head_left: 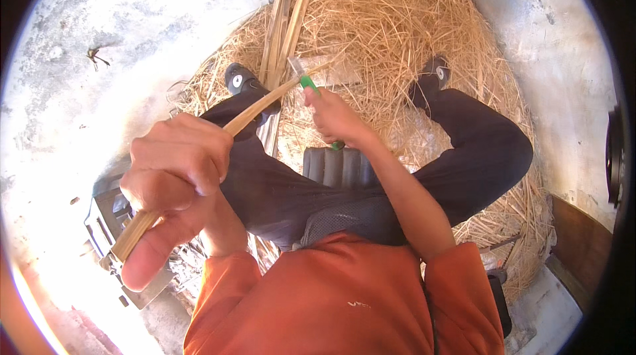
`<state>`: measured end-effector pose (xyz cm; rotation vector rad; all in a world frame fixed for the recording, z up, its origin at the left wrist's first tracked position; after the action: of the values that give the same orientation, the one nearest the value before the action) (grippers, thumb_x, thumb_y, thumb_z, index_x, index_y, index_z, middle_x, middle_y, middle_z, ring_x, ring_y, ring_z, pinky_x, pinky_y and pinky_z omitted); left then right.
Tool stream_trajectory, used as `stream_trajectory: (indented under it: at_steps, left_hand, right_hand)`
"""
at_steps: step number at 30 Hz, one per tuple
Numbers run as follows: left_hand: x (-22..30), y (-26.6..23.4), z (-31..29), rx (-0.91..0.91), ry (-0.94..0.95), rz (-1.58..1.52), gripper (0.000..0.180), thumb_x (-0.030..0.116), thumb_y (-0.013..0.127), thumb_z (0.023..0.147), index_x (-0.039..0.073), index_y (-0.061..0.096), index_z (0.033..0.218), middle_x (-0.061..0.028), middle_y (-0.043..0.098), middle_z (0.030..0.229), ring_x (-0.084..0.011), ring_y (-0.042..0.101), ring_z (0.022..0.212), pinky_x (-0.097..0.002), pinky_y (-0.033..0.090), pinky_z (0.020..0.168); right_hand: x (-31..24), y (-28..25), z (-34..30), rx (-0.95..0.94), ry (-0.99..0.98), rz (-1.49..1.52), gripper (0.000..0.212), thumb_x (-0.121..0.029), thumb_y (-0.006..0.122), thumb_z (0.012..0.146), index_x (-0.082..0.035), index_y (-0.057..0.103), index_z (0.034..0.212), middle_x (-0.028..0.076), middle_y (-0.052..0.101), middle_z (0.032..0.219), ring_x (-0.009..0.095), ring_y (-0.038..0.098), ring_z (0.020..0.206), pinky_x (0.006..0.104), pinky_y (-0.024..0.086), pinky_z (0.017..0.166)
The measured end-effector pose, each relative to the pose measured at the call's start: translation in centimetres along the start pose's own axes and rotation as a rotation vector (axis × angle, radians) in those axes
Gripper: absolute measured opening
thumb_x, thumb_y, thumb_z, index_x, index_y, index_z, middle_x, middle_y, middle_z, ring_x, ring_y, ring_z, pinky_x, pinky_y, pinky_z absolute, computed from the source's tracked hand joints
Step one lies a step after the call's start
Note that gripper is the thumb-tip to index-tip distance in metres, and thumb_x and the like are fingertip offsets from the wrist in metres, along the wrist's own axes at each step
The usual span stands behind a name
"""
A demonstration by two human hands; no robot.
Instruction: The person scrapes a piece of bamboo using a knife while sitting on a stool in a room filled with straw.
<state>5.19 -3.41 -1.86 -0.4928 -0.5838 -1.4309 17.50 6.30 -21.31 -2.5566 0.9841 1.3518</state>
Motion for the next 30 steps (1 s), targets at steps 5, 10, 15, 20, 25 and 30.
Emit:
stream_trajectory:
  at_steps: [5,10,15,20,25,30]
  left_hand:
    - [-0.4,-0.4,-0.1,-0.035,0.075,-0.094,0.072,0.078,0.043,0.076,0.009,0.031,0.061,-0.0006,0.035,0.044,-0.0084,0.029,0.031,-0.023,0.021,0.029]
    - [0.1,0.1,-0.6,0.056,0.022,0.036,0.054,0.052,0.04,0.091,0.013,0.025,0.057,0.0008,0.031,0.042,-0.0084,0.026,0.03,-0.0222,0.018,0.029]
    - [0.2,-0.4,-1.0,0.054,0.031,-0.015,0.065,0.069,0.045,0.083,0.01,0.03,0.06,-0.0014,0.037,0.045,-0.009,0.028,0.031,-0.023,0.02,0.029]
    - [-0.8,-0.7,-0.1,-0.07,0.074,-0.085,0.069,0.073,0.048,0.08,0.009,0.033,0.06,-0.0027,0.041,0.047,-0.01,0.031,0.031,-0.0234,0.022,0.029]
    - [0.0,-1.1,-0.1,-0.143,-0.017,-0.069,0.068,0.071,0.05,0.081,0.008,0.035,0.061,-0.0035,0.042,0.048,-0.0104,0.034,0.034,-0.0232,0.023,0.03]
    - [-0.5,-1.2,-0.4,-0.035,0.055,0.01,0.067,0.07,0.05,0.082,0.008,0.036,0.062,-0.0034,0.042,0.048,-0.0097,0.031,0.032,-0.0229,0.021,0.029]
  right_hand:
    - [0.1,-1.7,-0.8,0.197,-0.074,0.289,0.035,-0.043,0.031,0.101,-0.01,0.043,0.106,-0.005,0.031,0.057,0.006,0.029,0.046,0.0238,0.027,0.041]
    - [-2.4,1.4,-4.3,0.42,-0.707,-0.418,0.031,-0.033,0.037,0.1,-0.004,0.049,0.096,0.009,0.048,0.054,0.024,0.048,0.044,0.037,0.037,0.043]
    - [0.9,0.3,-0.8,0.412,-0.363,-0.95,0.032,-0.029,0.041,0.099,0.001,0.051,0.1,0.024,0.059,0.061,0.044,0.061,0.06,0.0486,0.05,0.056]
    - [-0.4,0.4,-0.5,0.422,-0.41,-0.708,0.036,-0.031,0.04,0.1,0.002,0.052,0.092,0.027,0.056,0.061,0.047,0.056,0.059,0.0529,0.043,0.057]
    - [-3.3,2.2,-3.9,0.43,-0.647,-0.621,0.034,-0.028,0.038,0.1,0.001,0.055,0.098,0.026,0.057,0.062,0.045,0.058,0.06,0.0516,0.044,0.057]
    - [12.9,-8.0,3.9,0.405,-0.208,-1.15,0.038,-0.028,0.033,0.1,0.0,0.059,0.101,0.026,0.062,0.083,0.044,0.061,0.08,0.0526,0.047,0.078]
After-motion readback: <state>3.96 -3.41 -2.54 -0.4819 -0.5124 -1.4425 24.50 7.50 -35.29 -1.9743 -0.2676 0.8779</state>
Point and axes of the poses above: each hand's wrist, its own z-axis towards the middle knuckle, its own y-axis out of the palm, x = y × z, the point moved 1 cm from there along z, towards the middle knuckle
